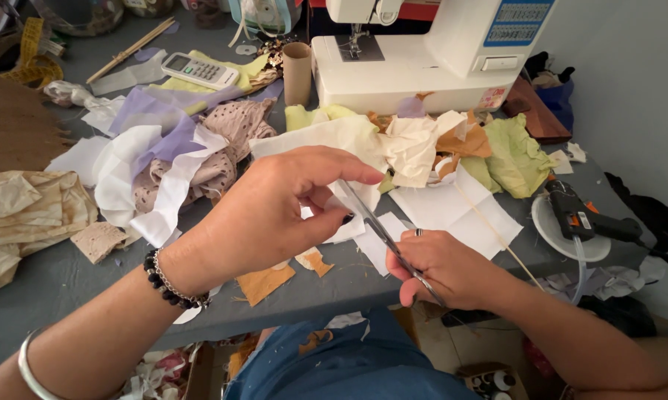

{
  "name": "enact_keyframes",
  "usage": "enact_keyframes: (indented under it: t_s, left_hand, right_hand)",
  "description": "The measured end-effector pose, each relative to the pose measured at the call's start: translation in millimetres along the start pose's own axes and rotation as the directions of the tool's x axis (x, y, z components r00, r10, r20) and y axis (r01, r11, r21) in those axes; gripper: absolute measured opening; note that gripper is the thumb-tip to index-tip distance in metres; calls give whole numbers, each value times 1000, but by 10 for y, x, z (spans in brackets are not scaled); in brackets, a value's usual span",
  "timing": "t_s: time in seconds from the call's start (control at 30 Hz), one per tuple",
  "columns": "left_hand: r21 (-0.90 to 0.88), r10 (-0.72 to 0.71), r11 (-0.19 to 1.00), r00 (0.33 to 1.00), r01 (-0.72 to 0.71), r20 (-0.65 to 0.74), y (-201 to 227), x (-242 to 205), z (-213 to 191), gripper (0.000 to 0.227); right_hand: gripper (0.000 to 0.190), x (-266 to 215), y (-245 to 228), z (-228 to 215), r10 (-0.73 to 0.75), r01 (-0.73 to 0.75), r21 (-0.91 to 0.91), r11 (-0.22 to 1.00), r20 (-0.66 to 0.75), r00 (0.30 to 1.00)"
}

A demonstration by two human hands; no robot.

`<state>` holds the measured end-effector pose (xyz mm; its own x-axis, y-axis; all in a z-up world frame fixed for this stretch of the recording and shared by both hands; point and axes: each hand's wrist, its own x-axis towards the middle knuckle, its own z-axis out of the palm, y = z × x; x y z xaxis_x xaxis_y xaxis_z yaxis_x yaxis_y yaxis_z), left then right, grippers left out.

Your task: Assembling a decorative flower by cutting fabric scraps into petals and gluing them onto a central wooden stick.

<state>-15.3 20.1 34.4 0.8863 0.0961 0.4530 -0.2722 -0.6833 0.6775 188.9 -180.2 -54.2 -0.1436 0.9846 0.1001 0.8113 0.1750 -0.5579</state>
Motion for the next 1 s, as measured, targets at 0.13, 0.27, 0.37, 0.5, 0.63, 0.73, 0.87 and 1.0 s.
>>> enact_keyframes:
  t_s: [0.13, 0.27, 0.37, 0.5, 0.63, 0.73, 0.87, 1.0]
  left_hand:
    - [-12, -24, 1000, 1000, 24, 19, 5, 2, -20, 42]
    - [9, 1, 1000, 1000, -1, 1, -17, -1, -18, 42]
    - [2, -9, 1000, 1000, 9, -25, 28, -15, -36, 40]
    - [-25, -21, 1000, 992, 18, -121, 25, -110, -97, 42]
    - [-96, -46, 995, 976, 26, -213, -40, -221, -93, 42]
    - [-52, -9, 999, 970, -4, -243, -69, -260, -63, 41]
    - [33, 51, 998, 962, -44, -269, -91, -256, 44, 33]
    - [18, -11, 1000, 947, 17, -321, -139, -292, 259, 37]
  right_hand:
    - [70, -10, 21, 17, -23, 23, -7, 1000, -13, 1000]
    - [69, -1, -21, -38, -5, 4, 16, 1000, 30, 1000]
    - [74, -3, -78, -137, -1, -3, 37, 999, 89, 996]
    - [86, -113, 116, -235, 172, -166, -48, 985, 145, 974]
    - [77, -151, 280, -271, 116, -111, -59, 992, 87, 989]
    - [35, 25, 0, -409, 606, -605, -53, 795, 4, 796]
    - [27, 222, 89, -469, 685, -699, -237, 675, -151, 713]
    - [32, 179, 146, -406, 225, -304, -163, 938, -380, 897]
